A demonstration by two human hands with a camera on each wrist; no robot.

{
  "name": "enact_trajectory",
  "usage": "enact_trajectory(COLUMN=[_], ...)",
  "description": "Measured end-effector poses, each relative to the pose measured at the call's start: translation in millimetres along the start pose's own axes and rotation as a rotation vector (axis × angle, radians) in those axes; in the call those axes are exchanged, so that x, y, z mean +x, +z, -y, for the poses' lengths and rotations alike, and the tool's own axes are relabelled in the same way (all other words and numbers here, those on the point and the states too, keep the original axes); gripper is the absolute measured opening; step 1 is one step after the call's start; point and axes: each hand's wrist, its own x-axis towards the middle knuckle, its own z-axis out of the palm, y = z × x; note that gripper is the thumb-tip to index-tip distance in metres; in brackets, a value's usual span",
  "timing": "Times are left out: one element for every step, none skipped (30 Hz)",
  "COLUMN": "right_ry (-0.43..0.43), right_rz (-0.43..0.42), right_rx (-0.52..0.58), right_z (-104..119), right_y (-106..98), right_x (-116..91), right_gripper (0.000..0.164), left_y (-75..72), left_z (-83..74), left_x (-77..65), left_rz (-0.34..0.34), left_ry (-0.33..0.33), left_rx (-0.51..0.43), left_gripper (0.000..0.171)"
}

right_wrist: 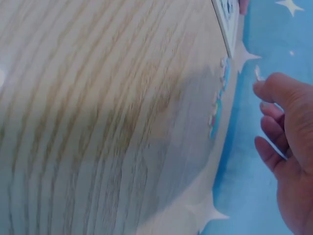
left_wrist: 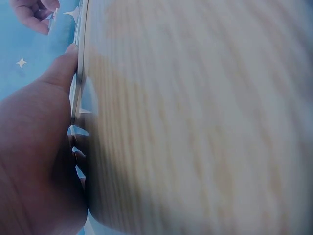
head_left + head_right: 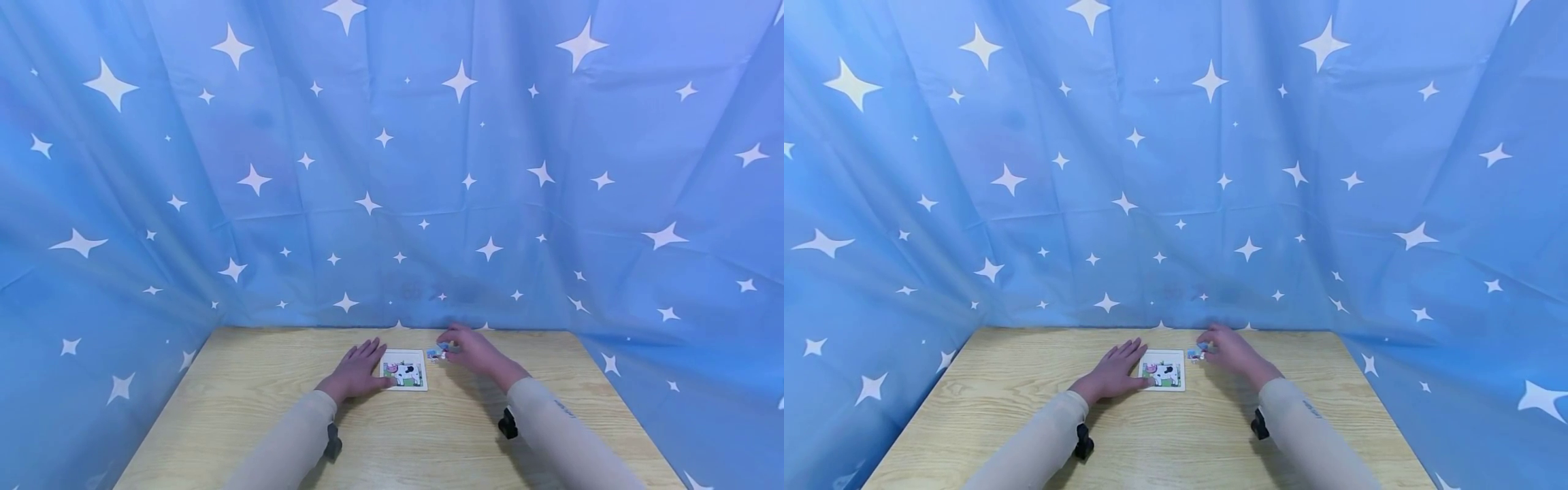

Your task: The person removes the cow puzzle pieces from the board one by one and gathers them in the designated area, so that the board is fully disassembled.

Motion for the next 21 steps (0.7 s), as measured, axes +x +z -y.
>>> enact_trajectory(right_ry=[0.008, 0.011, 0.019, 0.028, 0.037, 0.047, 0.057, 0.066, 0.079, 0.087, 0.091, 0.093, 0.095, 0.097, 0.097, 0.097, 0.098, 0.1, 0.103, 0.106, 0.108], right_rz=[0.0, 0.002, 0.006, 0.009, 0.011, 0.015, 0.018, 0.022, 0.021, 0.02, 0.021, 0.022, 0.021, 0.021, 0.022, 0.024, 0.026, 0.028, 0.03, 0.032, 0.035], right_rx=[0.007, 0.008, 0.012, 0.015, 0.014, 0.016, 0.017, 0.018, 0.02, 0.025, 0.026, 0.029, 0.032, 0.034, 0.033, 0.033, 0.03, 0.029, 0.028, 0.028, 0.026], right_z=[-1, -1, -2, -2, -3, -4, -5, -6, -7, -8, -9, -9, -10, -11, -12, -13, -14, -15, -16, -17, -18], right_y=[-1, -2, -3, -4, -5, -6, -7, -9, -10, -11, -12, -13, -14, -15, -15, -16, -17, -18, -19, -20, -20], right_x=[-1, -1, -2, -3, -4, -5, -6, -7, -8, -9, -10, -11, -11, -12, -12, -13, -13, -14, -15, -15, -16], right_gripper=[0.032, 0.033, 0.032, 0.033, 0.032, 0.032, 0.032, 0.031, 0.031, 0.03, 0.03, 0.03, 0.03, 0.029, 0.029, 0.029, 0.029, 0.029, 0.029, 0.029, 0.029], left_y=[-0.1, -0.2, -0.3, -0.4, -0.3, -0.4, -0.4, -0.4, -0.5, -0.5, -0.5, -0.6, -0.6, -0.7, -0.7, -0.8, -1.0, -1.1, -1.2, -1.3, -1.3], left_z=[-0.2, -0.4, -0.6, -0.8, -0.9, -1.0, -1.1, -1.2, -1.3, -1.3, -1.3, -1.3, -1.3, -1.3, -1.4, -1.4, -1.5, -1.6, -1.8, -1.9, -1.9], left_x=[-0.1, -0.2, -0.3, -0.4, -0.6, -0.7, -0.8, -1.0, -1.1, -1.1, -1.2, -1.3, -1.3, -1.3, -1.3, -1.4, -1.6, -1.6, -1.6, -1.7, -1.7], left_rz=[-0.001, -0.001, -0.001, -0.002, -0.001, -0.002, -0.001, -0.002, -0.002, -0.002, -0.001, -0.001, -0.002, -0.002, -0.002, -0.003, -0.004, -0.005, -0.005, -0.005, -0.005], left_ry=[0.0, -0.001, -0.002, -0.002, -0.003, -0.004, -0.004, -0.005, -0.004, -0.004, -0.004, -0.004, -0.003, -0.002, -0.002, -0.001, -0.001, -0.001, -0.001, -0.001, -0.001], left_rx=[0.0, -0.001, -0.002, -0.002, -0.002, -0.003, -0.001, -0.002, -0.001, 0.0, 0.0, 0.0, -0.001, -0.001, -0.003, -0.004, -0.007, -0.009, -0.009, -0.009, -0.011], left_gripper=[0.101, 0.101, 0.101, 0.101, 0.101, 0.101, 0.101, 0.1, 0.1, 0.1, 0.1, 0.1, 0.1, 0.1, 0.1, 0.1, 0.1, 0.1, 0.1, 0.101, 0.1])
